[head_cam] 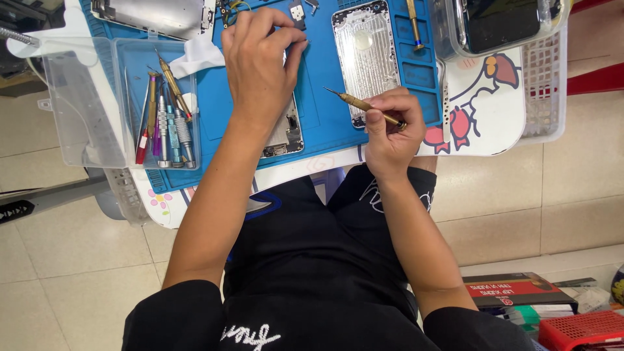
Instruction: Disassembling and repairing a mobile phone using screwdrivers and tweezers.
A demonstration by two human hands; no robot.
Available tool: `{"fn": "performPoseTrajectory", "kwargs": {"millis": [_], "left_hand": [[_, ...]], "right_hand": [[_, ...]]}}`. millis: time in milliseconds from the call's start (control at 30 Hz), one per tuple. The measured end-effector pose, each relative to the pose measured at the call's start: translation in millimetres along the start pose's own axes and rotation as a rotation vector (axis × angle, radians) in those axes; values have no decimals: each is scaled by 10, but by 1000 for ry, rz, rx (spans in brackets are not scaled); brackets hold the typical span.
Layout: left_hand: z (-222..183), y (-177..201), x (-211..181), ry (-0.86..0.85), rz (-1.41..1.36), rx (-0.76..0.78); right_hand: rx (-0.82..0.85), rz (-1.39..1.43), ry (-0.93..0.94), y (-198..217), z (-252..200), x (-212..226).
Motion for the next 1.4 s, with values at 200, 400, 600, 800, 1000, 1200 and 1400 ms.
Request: {"fn": "performPoseTrajectory", "kwargs": {"millis": [200, 400, 600, 800, 1000, 1200, 1400], "left_hand": [[9, -16, -16, -3, 3, -4], [-26, -24, 46, 31, -44, 44], [-13, 83, 68, 58, -79, 58], [-127, -34, 114, 101, 1, 158], [-169, -79, 123, 100, 12, 179], [-182, -79, 144, 93, 16, 169], [-196, -94, 136, 96, 2, 166]], "right_hand": [[15, 17, 9, -14, 9, -8], [13, -9, 0, -20, 7, -13], [11, -7, -22, -35, 9, -23], [19, -80, 3, 4, -27, -43], [14, -64, -20, -38, 14, -26], [23, -70, -19, -37, 14, -30], [17, -63, -28, -37, 10, -26]]}}
Point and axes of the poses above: each hand's wrist, its own z-axis towards the middle knuckle, its own y-axis out of the back of the hand, x = y × z, the point moved 10 cm from there along z, towards the middle knuckle, and after that the axes turned 4 degrees about z, right-handed, at the moved point
